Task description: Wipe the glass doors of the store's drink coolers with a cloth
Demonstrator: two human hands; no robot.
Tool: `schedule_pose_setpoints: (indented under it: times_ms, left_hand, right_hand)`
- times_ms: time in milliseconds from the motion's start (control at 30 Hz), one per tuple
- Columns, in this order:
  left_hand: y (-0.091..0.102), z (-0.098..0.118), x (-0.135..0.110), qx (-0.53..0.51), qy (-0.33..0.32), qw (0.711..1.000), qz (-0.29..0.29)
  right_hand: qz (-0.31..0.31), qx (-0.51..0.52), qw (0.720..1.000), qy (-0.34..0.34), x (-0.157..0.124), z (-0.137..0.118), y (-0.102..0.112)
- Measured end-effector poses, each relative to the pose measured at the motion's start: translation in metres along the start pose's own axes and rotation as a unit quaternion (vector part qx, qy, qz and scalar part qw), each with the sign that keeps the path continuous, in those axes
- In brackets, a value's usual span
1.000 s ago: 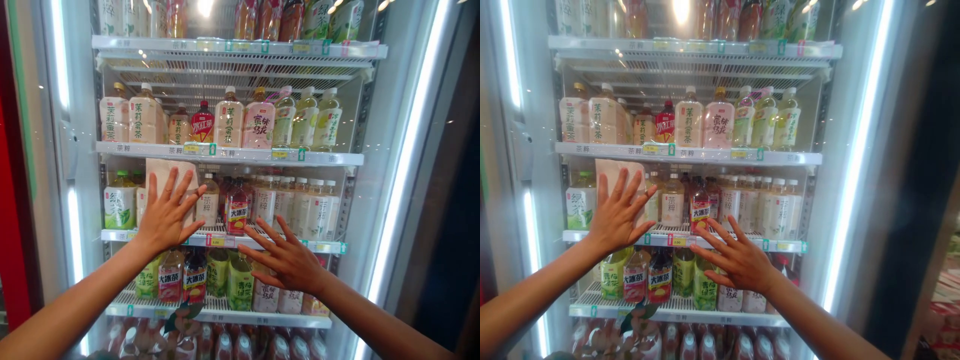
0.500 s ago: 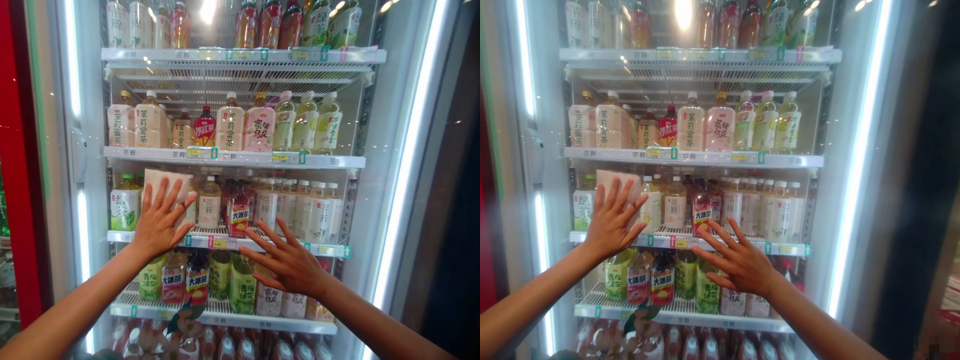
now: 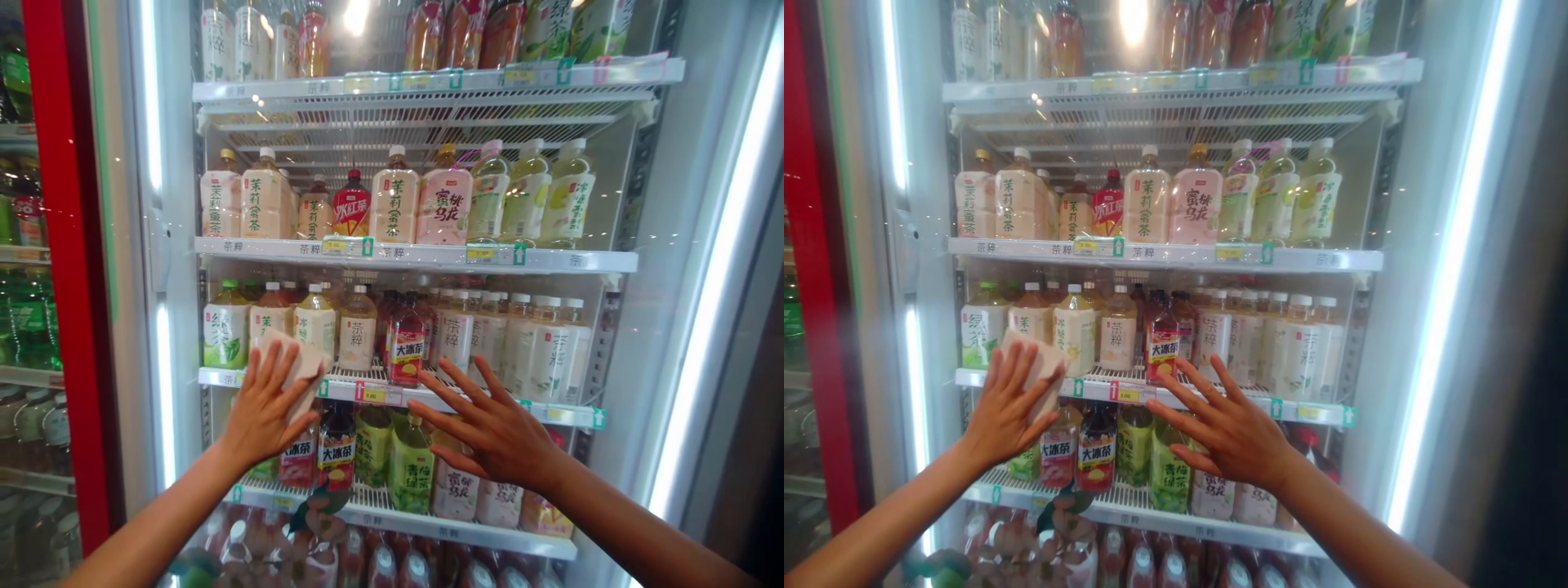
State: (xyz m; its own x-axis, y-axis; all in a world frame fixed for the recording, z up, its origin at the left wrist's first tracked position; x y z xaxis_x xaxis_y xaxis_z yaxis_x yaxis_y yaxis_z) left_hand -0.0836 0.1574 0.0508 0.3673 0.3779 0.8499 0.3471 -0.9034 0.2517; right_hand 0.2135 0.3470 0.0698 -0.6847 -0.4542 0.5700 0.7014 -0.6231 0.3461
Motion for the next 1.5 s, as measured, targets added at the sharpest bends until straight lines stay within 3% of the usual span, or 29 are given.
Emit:
schedule_pose_setpoints:
  times_ms: [133,200,267,400,467,500,567,700,767,833,1000,1067,1133,1267,1333,1400,1500]
  left_hand:
    - [0.007,-0.039,0.065,0.016,0.026,0.999,0.024]
    - [0.005,-0.038,0.068,0.012,0.040,0.999,0.025]
    - [-0.002,-0.022,0.044,0.005,0.062,0.998,0.021]
    - [-0.013,0.023,-0.045,-0.015,0.060,0.998,-0.011]
    - [-0.014,0.030,-0.070,-0.017,0.052,0.998,-0.025]
    - [-0.013,0.025,-0.071,-0.014,0.051,0.998,-0.028]
    - [-0.008,0.000,-0.048,-0.005,0.067,0.998,-0.021]
    - [0.009,-0.068,0.036,0.012,0.129,0.991,0.033]
    - [0.013,-0.080,0.056,0.010,0.120,0.992,0.038]
    - [0.010,-0.069,0.046,0.006,0.115,0.993,0.030]
    - [-0.007,0.006,-0.051,-0.012,0.064,0.997,-0.038]
    - [-0.009,0.018,-0.063,-0.012,0.046,0.998,-0.051]
    - [-0.008,0.011,-0.038,-0.006,0.043,0.998,-0.043]
    - [0.000,-0.021,0.082,0.013,0.067,0.997,0.029]
    - [0.003,-0.017,0.128,0.011,0.046,0.998,0.045]
    - [-0.001,0.004,0.139,0.009,0.013,0.999,0.030]
    - [-0.014,0.051,0.097,0.015,-0.051,0.998,-0.020]
  right_hand:
    - [-0.001,0.002,1.000,-0.002,0.001,0.000,0.000]
    - [-0.001,0.003,1.000,-0.003,0.001,0.000,0.000]
    - [0.003,0.006,1.000,-0.003,0.000,0.000,0.000]
    - [0.002,0.013,1.000,-0.003,-0.001,0.000,-0.001]
    - [0.001,0.017,1.000,-0.003,-0.001,0.000,-0.001]
    - [0.002,0.018,1.000,-0.003,-0.001,-0.001,-0.001]
    - [0.004,0.015,1.000,-0.003,-0.001,-0.001,-0.001]
    - [-0.001,-0.004,1.000,0.000,-0.001,0.000,-0.002]
    - [-0.006,-0.012,1.000,0.002,-0.002,0.001,-0.003]
    - [-0.009,-0.015,1.000,0.005,-0.003,0.002,-0.004]
    - [-0.011,-0.010,1.000,-0.001,-0.003,0.002,-0.004]
    - [-0.013,-0.009,1.000,0.002,-0.002,0.001,-0.003]
    - [-0.013,-0.009,1.000,0.004,-0.001,0.000,-0.002]
    - [-0.010,-0.012,1.000,0.004,0.001,0.000,0.000]
    - [-0.010,-0.016,1.000,0.003,0.001,0.001,0.000]
    - [-0.008,-0.016,1.000,0.003,0.000,0.002,0.000]
    - [-0.003,-0.009,1.000,0.001,0.000,0.002,-0.001]
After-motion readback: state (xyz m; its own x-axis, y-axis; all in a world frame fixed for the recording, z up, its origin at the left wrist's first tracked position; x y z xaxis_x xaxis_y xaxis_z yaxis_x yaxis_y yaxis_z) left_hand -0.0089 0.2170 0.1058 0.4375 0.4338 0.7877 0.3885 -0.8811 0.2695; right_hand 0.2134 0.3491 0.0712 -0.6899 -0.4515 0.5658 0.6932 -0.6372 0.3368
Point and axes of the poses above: each hand's wrist, its own x-axis towards the middle knuckle, its own y-axis out of the back of the hand, z = x × y, the point moved 2 cm from there along x, towards the middle knuckle
